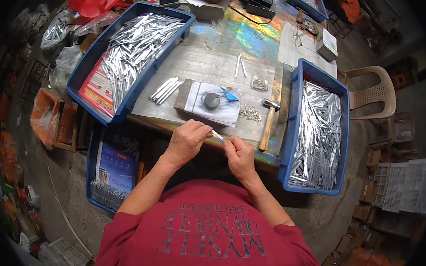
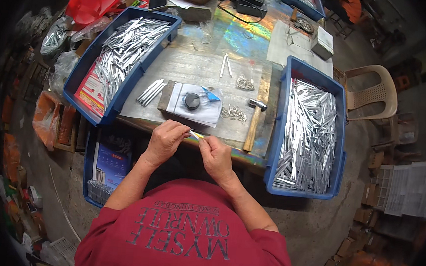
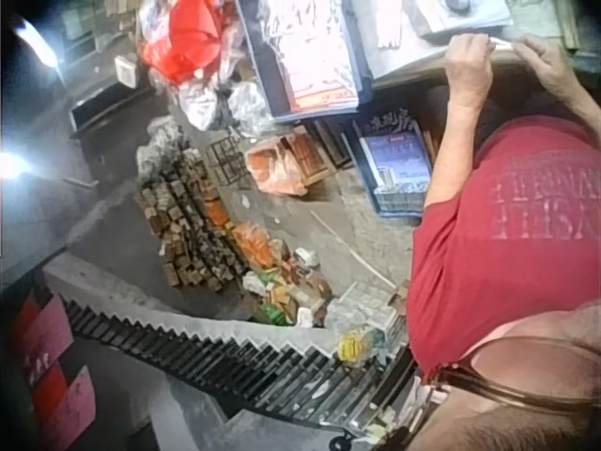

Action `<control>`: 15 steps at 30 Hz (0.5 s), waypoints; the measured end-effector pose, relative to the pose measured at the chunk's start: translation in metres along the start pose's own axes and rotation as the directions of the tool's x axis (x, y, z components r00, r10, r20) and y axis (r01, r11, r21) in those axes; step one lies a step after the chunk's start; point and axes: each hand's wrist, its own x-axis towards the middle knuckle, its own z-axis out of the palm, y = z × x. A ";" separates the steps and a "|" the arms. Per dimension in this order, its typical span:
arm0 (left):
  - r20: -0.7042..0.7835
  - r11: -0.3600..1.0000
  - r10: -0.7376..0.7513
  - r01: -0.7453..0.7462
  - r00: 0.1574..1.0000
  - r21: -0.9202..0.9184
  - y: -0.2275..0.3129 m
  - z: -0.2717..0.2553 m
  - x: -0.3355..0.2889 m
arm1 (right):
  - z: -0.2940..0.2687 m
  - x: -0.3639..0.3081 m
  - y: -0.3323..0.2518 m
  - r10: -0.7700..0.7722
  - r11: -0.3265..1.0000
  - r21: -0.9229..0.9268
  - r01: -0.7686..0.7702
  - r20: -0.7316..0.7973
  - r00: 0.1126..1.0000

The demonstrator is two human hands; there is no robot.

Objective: The person assembles metal components by picking up metal strips and fasteners, joining them by hand, and hammering the fasteners on a metal block.

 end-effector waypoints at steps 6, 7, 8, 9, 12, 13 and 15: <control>-0.044 0.999 -0.011 0.013 0.999 0.035 -0.003 0.008 -0.003 | -0.011 0.001 0.013 0.009 1.000 -0.008 -0.008 0.089 0.996; -0.053 0.999 -0.040 0.041 0.998 0.017 -0.005 0.007 -0.005 | -0.016 0.007 0.018 -0.043 0.998 -0.051 0.041 -0.043 0.998; -0.054 0.999 -0.042 0.043 0.998 0.015 -0.007 0.006 -0.007 | -0.022 0.014 0.024 -0.101 0.991 -0.101 0.085 -0.172 0.980; -0.015 0.970 -0.186 0.182 0.982 -0.162 -0.006 0.006 -0.010 | -0.032 0.026 0.030 -0.139 0.974 -0.211 0.086 -0.253 0.957; 0.094 0.833 -0.354 0.359 0.930 -0.421 -0.009 0.006 -0.015 | -0.053 0.052 0.056 -0.227 0.883 -0.465 0.059 -0.314 0.922; 0.145 0.763 -0.385 0.403 0.911 -0.506 -0.009 0.006 -0.017 | -0.055 0.055 0.065 -0.264 0.801 -0.598 0.038 -0.296 0.918; 0.168 0.710 -0.410 0.429 0.896 -0.558 -0.008 0.006 -0.019 | -0.052 0.054 0.077 -0.238 0.717 -0.697 -0.030 -0.285 0.928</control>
